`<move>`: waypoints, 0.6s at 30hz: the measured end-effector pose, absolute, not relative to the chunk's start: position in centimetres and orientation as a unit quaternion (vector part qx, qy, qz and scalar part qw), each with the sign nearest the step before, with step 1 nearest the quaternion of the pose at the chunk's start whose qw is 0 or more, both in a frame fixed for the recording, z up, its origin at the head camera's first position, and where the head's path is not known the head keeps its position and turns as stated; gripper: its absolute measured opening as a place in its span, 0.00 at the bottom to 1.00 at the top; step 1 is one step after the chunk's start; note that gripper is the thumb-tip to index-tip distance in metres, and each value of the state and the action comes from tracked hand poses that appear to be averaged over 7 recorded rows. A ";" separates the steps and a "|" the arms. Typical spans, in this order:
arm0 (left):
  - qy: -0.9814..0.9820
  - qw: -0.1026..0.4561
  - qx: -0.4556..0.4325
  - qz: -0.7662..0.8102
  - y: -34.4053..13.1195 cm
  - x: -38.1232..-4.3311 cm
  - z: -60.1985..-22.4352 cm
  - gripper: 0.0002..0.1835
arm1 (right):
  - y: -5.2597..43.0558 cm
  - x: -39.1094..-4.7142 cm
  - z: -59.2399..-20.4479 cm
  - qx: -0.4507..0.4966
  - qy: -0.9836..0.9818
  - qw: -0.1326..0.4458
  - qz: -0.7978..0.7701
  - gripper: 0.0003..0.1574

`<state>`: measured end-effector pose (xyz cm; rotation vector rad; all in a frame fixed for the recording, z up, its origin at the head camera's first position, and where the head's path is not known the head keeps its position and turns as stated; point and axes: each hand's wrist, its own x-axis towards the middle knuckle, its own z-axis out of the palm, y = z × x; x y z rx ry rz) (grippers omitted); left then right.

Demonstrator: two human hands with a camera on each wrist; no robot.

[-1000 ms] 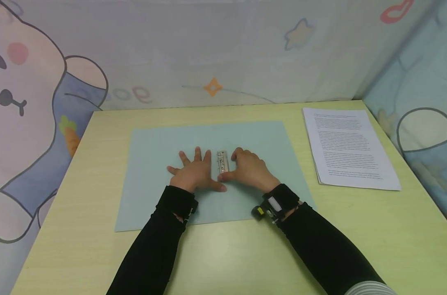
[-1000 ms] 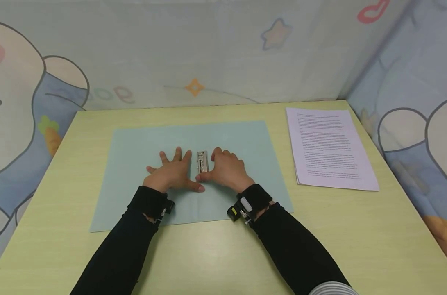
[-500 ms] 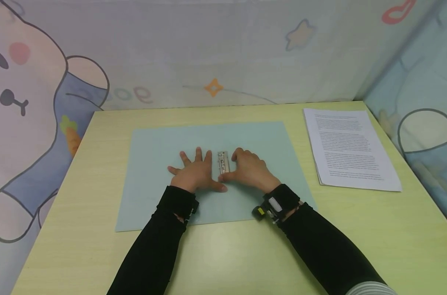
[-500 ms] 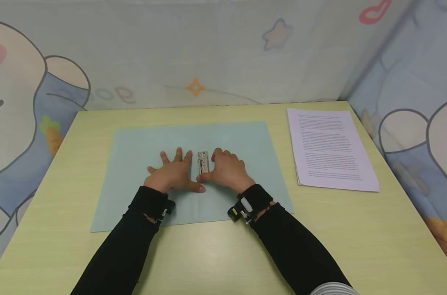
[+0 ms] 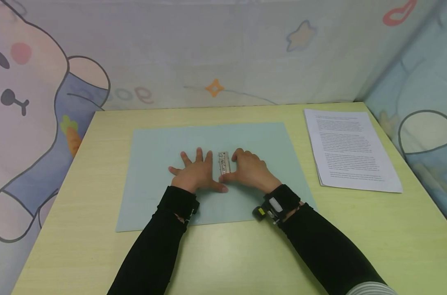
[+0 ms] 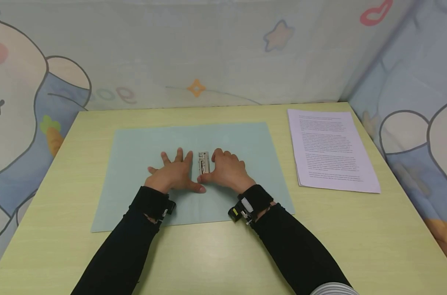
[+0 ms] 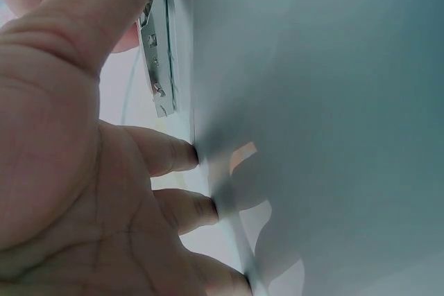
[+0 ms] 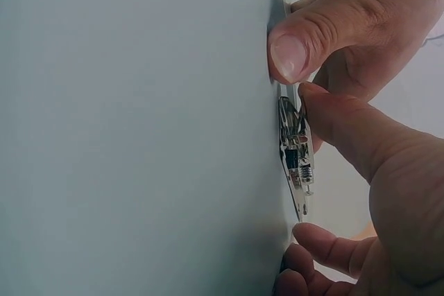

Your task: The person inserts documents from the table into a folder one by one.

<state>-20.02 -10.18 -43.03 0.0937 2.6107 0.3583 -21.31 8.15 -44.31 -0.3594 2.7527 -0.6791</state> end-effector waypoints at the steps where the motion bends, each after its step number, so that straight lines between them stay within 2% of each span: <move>1: 0.959 0.250 0.034 0.131 -10.2 -20.0 -43.0 0.72 | 8.1 -21.3 -44.3 -0.124 0.953 0.142 -0.235 0.47; 18: 0.959 0.248 0.037 0.134 -10.2 -19.8 -42.6 0.71 | 8.5 -21.8 -44.7 -0.137 0.948 0.152 -0.243 0.47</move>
